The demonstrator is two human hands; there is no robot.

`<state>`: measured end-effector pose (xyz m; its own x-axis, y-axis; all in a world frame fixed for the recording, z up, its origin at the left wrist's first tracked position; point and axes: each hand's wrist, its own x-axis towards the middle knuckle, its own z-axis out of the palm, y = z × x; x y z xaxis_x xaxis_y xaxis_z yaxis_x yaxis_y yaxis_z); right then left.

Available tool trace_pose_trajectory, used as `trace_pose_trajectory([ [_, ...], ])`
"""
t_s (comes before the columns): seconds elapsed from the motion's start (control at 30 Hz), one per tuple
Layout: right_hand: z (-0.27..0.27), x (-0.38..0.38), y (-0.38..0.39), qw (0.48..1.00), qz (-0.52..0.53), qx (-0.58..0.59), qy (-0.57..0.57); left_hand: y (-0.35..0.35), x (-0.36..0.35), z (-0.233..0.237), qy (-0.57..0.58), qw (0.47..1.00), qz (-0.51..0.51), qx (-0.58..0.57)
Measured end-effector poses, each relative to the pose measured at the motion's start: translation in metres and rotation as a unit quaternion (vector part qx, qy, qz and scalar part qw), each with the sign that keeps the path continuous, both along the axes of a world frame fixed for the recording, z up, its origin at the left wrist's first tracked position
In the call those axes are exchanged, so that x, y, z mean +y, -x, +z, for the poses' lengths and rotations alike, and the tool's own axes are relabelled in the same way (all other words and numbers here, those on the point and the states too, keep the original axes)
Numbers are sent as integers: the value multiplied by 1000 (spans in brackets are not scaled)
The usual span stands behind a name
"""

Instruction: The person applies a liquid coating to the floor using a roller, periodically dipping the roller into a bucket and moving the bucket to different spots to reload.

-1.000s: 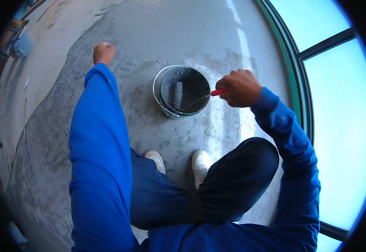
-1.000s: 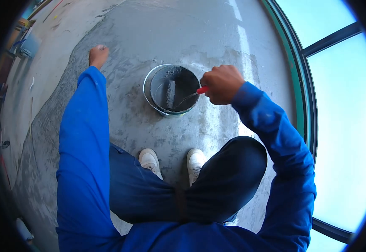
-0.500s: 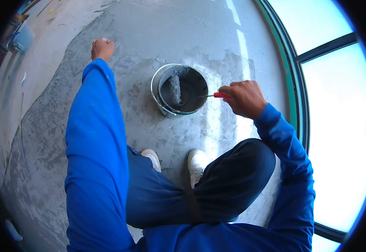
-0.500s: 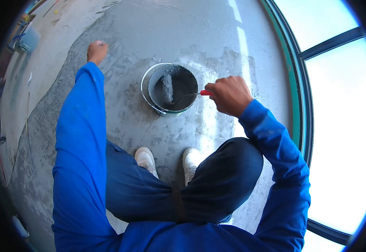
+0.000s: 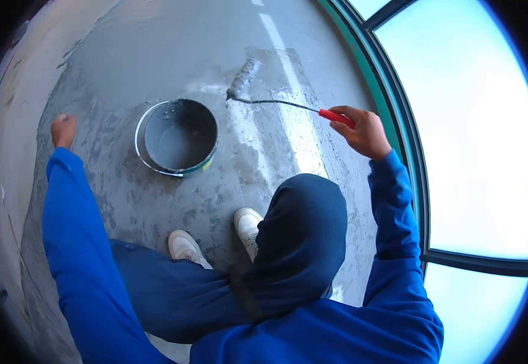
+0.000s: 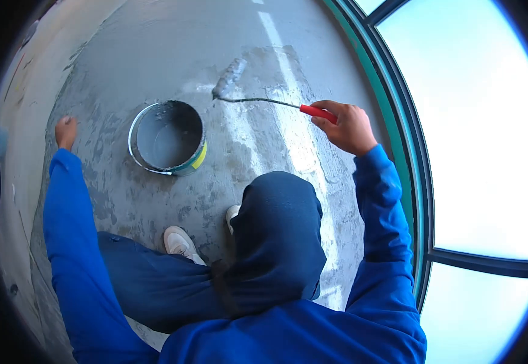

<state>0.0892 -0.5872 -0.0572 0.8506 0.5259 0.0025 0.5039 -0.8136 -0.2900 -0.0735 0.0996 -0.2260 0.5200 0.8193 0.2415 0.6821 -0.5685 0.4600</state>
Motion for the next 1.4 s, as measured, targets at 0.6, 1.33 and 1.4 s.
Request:
trace_pose_trajectory([
  [0.6,-217,-129,114,960,-262,101,27,-10,21,-18,25,999,-42,23],
  [1.33,42,-37,58,994,24,-98,46,-16,-20,7,-5,997,-76,-35],
  [1.4,63,2,40,988,93,-106,57,-15,-10,2,-32,996,-77,-38],
])
